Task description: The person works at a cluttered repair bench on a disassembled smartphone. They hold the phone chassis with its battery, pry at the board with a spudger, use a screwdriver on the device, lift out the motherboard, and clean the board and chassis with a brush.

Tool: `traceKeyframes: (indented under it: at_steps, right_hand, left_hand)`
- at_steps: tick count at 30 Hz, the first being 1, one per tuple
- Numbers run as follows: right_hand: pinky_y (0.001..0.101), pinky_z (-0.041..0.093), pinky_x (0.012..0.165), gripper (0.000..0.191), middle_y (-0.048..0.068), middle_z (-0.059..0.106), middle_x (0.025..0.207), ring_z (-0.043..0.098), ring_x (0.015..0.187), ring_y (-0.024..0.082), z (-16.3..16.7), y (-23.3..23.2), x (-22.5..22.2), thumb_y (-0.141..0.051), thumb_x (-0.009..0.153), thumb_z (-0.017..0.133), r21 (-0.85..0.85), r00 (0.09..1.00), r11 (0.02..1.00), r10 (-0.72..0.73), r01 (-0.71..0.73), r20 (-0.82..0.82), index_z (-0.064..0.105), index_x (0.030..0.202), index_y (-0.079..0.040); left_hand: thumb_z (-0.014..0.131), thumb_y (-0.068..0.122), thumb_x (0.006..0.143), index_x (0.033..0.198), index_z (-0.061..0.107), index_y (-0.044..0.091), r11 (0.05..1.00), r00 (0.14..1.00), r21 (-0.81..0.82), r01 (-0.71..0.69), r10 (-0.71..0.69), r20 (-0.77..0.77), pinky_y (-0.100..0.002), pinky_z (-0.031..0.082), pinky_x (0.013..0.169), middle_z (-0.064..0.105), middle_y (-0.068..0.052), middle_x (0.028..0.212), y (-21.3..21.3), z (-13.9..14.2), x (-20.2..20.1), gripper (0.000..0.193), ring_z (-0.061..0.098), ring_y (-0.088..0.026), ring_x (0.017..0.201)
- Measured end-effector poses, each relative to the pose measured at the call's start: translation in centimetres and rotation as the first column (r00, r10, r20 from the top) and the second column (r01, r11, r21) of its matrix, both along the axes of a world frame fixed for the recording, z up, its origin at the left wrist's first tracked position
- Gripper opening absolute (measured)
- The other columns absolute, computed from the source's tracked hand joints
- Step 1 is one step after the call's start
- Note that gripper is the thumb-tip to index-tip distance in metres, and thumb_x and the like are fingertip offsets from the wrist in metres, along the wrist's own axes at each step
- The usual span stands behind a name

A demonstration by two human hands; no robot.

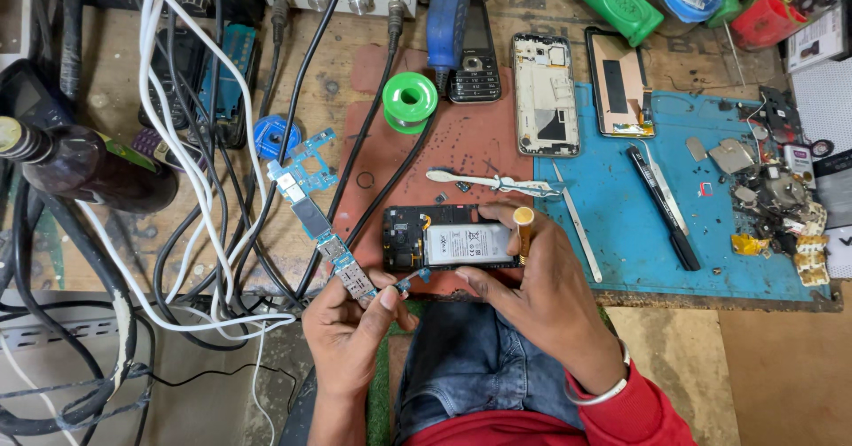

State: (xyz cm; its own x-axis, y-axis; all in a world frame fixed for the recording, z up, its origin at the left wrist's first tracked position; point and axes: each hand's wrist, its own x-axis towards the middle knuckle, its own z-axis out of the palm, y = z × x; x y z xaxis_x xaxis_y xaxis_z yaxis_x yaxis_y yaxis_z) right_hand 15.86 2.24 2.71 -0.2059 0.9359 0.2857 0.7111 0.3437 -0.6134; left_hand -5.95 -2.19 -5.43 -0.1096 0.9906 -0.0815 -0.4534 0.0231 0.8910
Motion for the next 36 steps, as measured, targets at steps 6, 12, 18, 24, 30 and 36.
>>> traceKeyframes:
  at_steps: [6, 12, 18, 24, 30, 36]
  right_hand:
    - [0.0379, 0.05, 0.082, 0.055, 0.012, 0.066, 0.123, 0.063, 0.099, 0.028, -1.0, 1.2, -0.6, -0.026, 0.086, 0.087, 0.034, 0.994, 0.993, -0.108, 0.109, -0.033, 0.049, 0.115, -0.001]
    - [0.0349, 0.051, 0.072, 0.052, 0.016, 0.069, 0.109, 0.06, 0.082, 0.024, -1.0, 0.3, -1.8, -0.014, 0.084, 0.087, 0.045, 0.962, 0.97, -0.228, 0.238, -0.153, 0.055, 0.121, 0.0]
    - [0.0275, 0.06, 0.084, 0.039, 0.018, 0.075, 0.114, 0.073, 0.099, 0.014, -1.4, -2.3, -2.6, -0.005, 0.095, 0.074, -0.113, 0.791, 0.991, -0.008, -0.077, -0.612, 0.035, 0.095, -0.008]
    - [0.0315, 0.062, 0.084, 0.036, 0.024, 0.073, 0.111, 0.072, 0.095, 0.017, -2.5, -1.8, -2.5, 0.004, 0.096, 0.069, -0.24, 0.499, 0.948, -0.108, -0.21, -0.86, 0.036, 0.095, -0.009]
    - [0.0335, 0.064, 0.075, 0.039, 0.027, 0.074, 0.105, 0.074, 0.086, 0.02, -1.3, -1.7, -0.9, 0.006, 0.095, 0.069, -0.252, 0.525, 0.959, -0.149, -0.131, -0.838, 0.033, 0.095, -0.01]
    - [0.0353, 0.068, 0.078, 0.037, 0.028, 0.073, 0.109, 0.077, 0.095, 0.027, -0.3, -2.1, 0.3, 0.007, 0.097, 0.065, -0.084, 0.591, 0.991, -0.006, -0.104, -0.806, 0.032, 0.099, -0.01]
  left_hand:
    - [0.07, 0.001, 0.094, 0.108, 0.065, -0.008, 1.0, 1.0, -0.002, 0.005, -0.005, -0.017, -0.034, 0.061, 0.061, 0.072, -0.014, 0.082, 0.0, 0.0, 0.1, 0.017, 0.072, -0.02, 0.066]
    - [0.074, 0.003, 0.091, 0.106, 0.07, -0.009, 0.999, 0.989, -0.028, 0.025, -0.029, -0.145, -0.029, 0.06, 0.064, 0.075, -0.01, 0.088, 0.2, 0.8, 0.3, 0.019, 0.073, -0.016, 0.069]
    - [0.078, 0.008, 0.089, 0.103, 0.074, -0.003, 0.997, 0.954, -0.011, 0.075, -0.075, -0.291, -0.025, 0.058, 0.064, 0.074, -0.005, 0.087, 0.4, 2.6, 0.4, 0.017, 0.071, -0.011, 0.071]
    - [0.083, 0.01, 0.084, 0.098, 0.076, 0.0, 0.974, 0.81, 0.183, 0.136, -0.003, -0.586, -0.024, 0.055, 0.07, 0.074, -0.002, 0.082, 0.4, 3.9, 0.2, 0.019, 0.069, -0.009, 0.075]
    - [0.079, 0.008, 0.088, 0.125, 0.063, -0.007, 0.983, 0.957, 0.148, 0.104, -0.058, -0.284, -0.029, 0.061, 0.082, 0.072, -0.01, 0.102, 0.6, 2.8, 0.4, 0.044, 0.073, -0.016, 0.091]
    - [0.068, 0.012, 0.099, 0.138, 0.057, -0.009, 0.996, 0.997, 0.053, 0.073, -0.072, -0.018, -0.034, 0.063, 0.071, 0.075, -0.018, 0.107, 0.6, 1.3, 0.4, 0.046, 0.076, -0.022, 0.084]
